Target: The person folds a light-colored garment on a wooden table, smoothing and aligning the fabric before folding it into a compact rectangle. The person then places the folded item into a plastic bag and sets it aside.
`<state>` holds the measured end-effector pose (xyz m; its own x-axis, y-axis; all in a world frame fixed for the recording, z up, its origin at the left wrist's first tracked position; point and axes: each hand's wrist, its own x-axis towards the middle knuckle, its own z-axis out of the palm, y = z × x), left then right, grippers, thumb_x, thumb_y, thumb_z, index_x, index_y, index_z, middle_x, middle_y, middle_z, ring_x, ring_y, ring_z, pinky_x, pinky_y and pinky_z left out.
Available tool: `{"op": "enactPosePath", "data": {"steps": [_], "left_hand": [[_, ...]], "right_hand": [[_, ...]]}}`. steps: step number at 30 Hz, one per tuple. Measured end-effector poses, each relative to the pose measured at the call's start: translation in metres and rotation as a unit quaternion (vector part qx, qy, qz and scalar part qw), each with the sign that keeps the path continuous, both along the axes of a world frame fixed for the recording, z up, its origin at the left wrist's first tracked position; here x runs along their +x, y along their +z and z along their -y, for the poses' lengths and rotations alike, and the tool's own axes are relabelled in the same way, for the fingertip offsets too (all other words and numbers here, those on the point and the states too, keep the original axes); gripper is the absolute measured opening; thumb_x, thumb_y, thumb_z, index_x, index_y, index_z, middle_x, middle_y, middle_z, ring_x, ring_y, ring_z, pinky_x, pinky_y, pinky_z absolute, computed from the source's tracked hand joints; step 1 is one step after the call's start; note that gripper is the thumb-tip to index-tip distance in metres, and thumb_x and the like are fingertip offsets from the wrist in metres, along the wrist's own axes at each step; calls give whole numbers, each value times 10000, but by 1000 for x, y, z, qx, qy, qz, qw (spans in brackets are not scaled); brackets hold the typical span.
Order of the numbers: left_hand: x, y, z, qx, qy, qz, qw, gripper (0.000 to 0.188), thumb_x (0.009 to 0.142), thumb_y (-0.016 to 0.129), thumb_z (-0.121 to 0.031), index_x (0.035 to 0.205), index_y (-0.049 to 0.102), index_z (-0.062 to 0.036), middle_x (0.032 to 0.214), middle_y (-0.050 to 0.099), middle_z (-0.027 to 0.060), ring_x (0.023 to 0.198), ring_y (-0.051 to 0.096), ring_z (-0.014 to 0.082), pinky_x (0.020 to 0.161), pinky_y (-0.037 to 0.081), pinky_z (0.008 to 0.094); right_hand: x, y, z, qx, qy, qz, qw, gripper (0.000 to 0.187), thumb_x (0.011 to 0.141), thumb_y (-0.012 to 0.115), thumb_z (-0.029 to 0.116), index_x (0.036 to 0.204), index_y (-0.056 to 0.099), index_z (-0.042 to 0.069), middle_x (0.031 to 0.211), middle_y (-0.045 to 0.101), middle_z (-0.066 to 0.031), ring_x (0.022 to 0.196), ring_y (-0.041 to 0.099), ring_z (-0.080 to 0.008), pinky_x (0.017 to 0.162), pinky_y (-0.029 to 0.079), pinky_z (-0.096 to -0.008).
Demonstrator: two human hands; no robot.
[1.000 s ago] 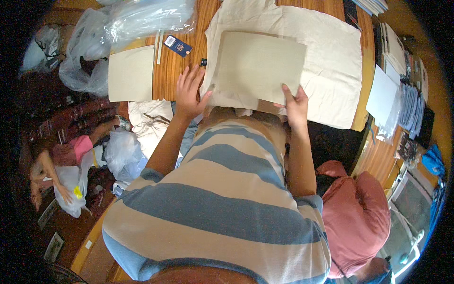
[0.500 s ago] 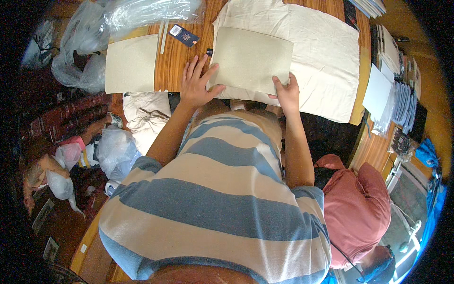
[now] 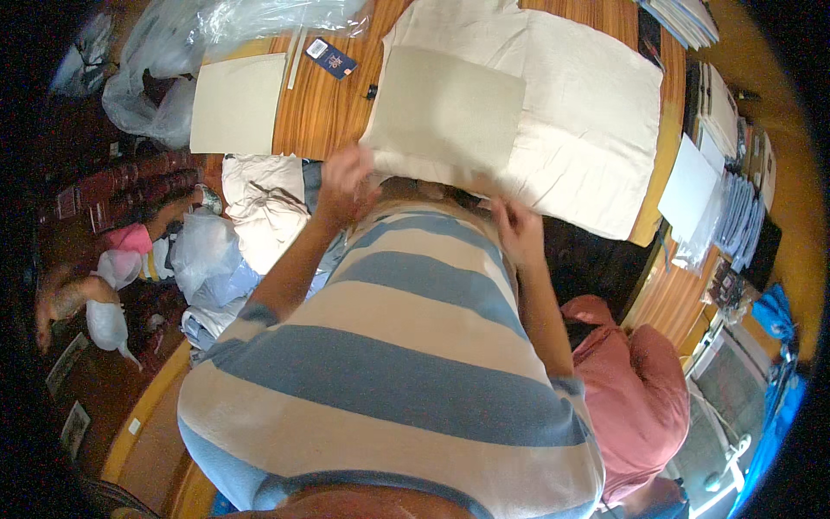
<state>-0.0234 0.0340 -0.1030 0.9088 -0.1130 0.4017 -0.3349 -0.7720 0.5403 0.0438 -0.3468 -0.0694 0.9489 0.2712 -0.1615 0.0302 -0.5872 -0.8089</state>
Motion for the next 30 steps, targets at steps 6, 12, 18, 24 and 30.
{"op": "enactPosePath", "data": {"steps": [6,12,18,24,30], "left_hand": [[-90,-98,32,-303,191,-399,844,792,865,771,-320,1521,438,-29,1481,534,223,1344,519,428,1144,403,473],[-16,-232,31,-73,138,-443,883,892,902,735,-450,1600,336,-62,1639,369,223,1509,365,383,1244,306,445],[-24,-261,43,-146,149,-417,885,747,926,687,-511,1466,532,-20,1506,537,245,1448,456,371,1199,358,456],[-57,-49,9,-313,149,-403,847,306,1076,575,-249,1244,641,-2,1132,686,105,1054,610,169,928,492,324],[49,112,1,-353,148,-302,873,225,1094,562,-215,1044,678,-30,843,621,-45,767,501,41,678,430,236]], "right_hand": [[-79,-81,193,101,-402,-327,849,169,916,706,203,1022,665,77,783,595,-10,616,544,-143,523,421,-310],[10,-73,288,224,-303,-179,909,714,918,758,101,1552,431,87,1539,518,-55,1363,513,-227,1108,388,-398],[10,-66,271,77,-283,-254,921,505,924,798,182,1354,630,-20,1367,649,-63,1230,605,-204,1068,439,-349],[-37,-35,229,298,-450,-155,828,539,1015,677,287,1421,552,-44,1358,643,-119,1229,625,-241,1014,515,-383],[56,-7,236,399,-488,-42,775,404,1031,654,302,1284,601,-9,1210,683,-104,1038,707,-216,848,605,-361]]}}
